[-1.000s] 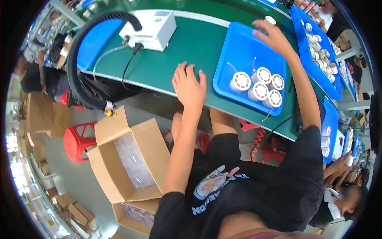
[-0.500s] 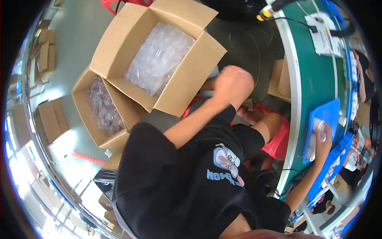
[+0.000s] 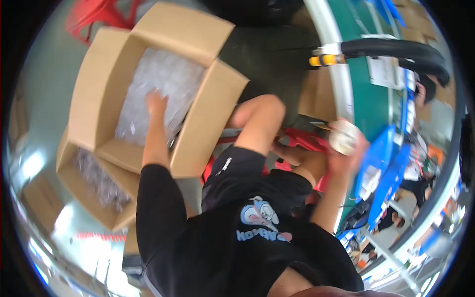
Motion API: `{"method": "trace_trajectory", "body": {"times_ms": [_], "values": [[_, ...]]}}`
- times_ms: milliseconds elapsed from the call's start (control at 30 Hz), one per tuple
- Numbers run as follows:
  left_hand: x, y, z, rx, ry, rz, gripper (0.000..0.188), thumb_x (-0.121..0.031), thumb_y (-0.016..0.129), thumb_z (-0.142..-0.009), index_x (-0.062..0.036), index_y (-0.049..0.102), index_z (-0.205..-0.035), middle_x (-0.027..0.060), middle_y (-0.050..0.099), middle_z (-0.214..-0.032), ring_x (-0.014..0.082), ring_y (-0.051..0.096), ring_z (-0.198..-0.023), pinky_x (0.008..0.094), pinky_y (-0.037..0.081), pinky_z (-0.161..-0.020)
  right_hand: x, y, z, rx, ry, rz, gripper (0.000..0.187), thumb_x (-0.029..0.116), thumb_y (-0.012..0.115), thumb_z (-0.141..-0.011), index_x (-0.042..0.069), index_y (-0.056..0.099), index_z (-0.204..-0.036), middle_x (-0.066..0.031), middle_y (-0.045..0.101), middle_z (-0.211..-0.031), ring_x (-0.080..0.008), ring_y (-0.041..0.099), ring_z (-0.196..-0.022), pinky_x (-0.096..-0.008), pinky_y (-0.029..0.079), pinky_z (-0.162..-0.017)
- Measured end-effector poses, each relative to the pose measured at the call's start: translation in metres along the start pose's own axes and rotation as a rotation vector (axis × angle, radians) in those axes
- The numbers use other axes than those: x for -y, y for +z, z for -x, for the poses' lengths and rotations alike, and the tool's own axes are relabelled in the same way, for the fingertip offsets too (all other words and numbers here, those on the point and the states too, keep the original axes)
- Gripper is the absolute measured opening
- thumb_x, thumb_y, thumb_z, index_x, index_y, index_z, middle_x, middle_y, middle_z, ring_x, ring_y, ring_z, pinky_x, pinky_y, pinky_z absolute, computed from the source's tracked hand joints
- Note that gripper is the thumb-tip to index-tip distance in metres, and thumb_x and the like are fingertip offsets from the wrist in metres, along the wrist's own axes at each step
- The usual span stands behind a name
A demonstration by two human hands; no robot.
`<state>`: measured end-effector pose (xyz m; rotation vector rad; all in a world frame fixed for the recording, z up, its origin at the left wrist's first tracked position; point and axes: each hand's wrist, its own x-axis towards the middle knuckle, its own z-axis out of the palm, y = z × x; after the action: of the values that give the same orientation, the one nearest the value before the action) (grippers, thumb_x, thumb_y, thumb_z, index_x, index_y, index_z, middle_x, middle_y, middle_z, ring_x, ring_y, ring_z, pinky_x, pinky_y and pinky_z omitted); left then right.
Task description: Assembling electronic components into plastic housings and interacting with an air nozzle at a factory workstation.
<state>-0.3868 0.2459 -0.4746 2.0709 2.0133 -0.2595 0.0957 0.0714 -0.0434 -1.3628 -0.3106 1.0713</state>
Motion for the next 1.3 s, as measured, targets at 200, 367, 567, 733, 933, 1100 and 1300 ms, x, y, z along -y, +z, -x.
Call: {"method": "trace_trajectory", "body": {"times_ms": [200,367,567,733,933,1100,1300], "values": [[-0.026,-0.001,-0.024,0.019,-0.354,0.062,0.065,-0.026,0.077,-0.073,-0.002,0.047,-0.126,0.0208,0.055,-0.123,0.0355,0.056,-0.115,0.0431,0.048,-0.096,-0.099,0.101,-0.151,0.329,0.576,-0.657,0.056,0.05,0.047,-0.093,-0.003,0.059,-0.104,-0.0126,0.059,-0.08,-0.0144,0.048,-0.052,-0.0229,0.038,-0.042],[-0.041,-0.029,0.02,0.047,-0.407,0.386,0.07,-0.023,0.076,-0.073,0.0029,0.044,-0.13,0.026,0.051,-0.124,0.041,0.055,-0.113,0.0452,0.047,-0.097,-0.088,0.106,-0.176,0.421,0.594,-0.792,0.045,0.031,0.043,-0.098,-0.007,0.05,-0.12,-0.0186,0.055,-0.093,-0.0188,0.052,-0.067,-0.0252,0.045,-0.052],[0.0,-0.06,0.095,-0.223,-0.51,1.038,0.073,-0.022,0.074,-0.082,0.0021,0.036,-0.139,0.0182,0.056,-0.121,0.0318,0.061,-0.101,0.0405,0.049,-0.091,-0.082,0.13,-0.153,0.162,0.348,-0.68,0.04,0.032,0.045,-0.096,0.0,0.054,-0.12,-0.0199,0.061,-0.107,-0.0226,0.056,-0.07,-0.0292,0.046,-0.057],[-0.112,-0.179,0.126,-0.039,-0.216,2.094,0.047,-0.019,0.067,-0.089,-0.0031,0.047,-0.128,0.0115,0.056,-0.12,0.0303,0.057,-0.107,0.0438,0.045,-0.099,-0.131,0.033,-0.103,0.412,0.357,-0.824,0.04,0.04,0.05,-0.093,0.004,0.062,-0.106,-0.0158,0.064,-0.093,-0.0222,0.054,-0.059,-0.0288,0.044,-0.053],[-0.292,-0.231,0.068,0.666,0.074,2.643,0.053,-0.027,0.064,-0.089,0.0012,0.044,-0.129,0.0235,0.045,-0.125,0.039,0.048,-0.119,0.0481,0.039,-0.109,-0.197,-0.08,0.018,0.149,0.494,-0.802,0.039,0.04,0.055,-0.096,0.005,0.061,-0.113,-0.0202,0.066,-0.101,-0.0275,0.062,-0.085,-0.0342,0.051,-0.069],[-0.368,-0.252,0.041,0.898,-0.109,2.752,0.06,-0.038,0.067,-0.084,0.0008,0.043,-0.123,0.0202,0.048,-0.114,0.0323,0.053,-0.103,0.045,0.048,-0.092,-0.19,-0.134,0.08,-0.01,0.383,-0.842,0.037,0.031,0.051,-0.094,0.004,0.059,-0.12,-0.0217,0.064,-0.109,-0.0296,0.061,-0.091,-0.0391,0.053,-0.08],[-0.383,-0.26,0.0,0.626,-0.46,2.628,0.07,-0.045,0.067,-0.085,-0.0033,0.034,-0.13,0.0153,0.048,-0.105,0.027,0.055,-0.092,0.0434,0.051,-0.082,-0.203,-0.147,0.084,0.006,0.369,-1.071,0.05,0.047,0.049,-0.097,0.0,0.064,-0.104,-0.02,0.067,-0.096,-0.024,0.058,-0.067,-0.0294,0.05,-0.06]]}}
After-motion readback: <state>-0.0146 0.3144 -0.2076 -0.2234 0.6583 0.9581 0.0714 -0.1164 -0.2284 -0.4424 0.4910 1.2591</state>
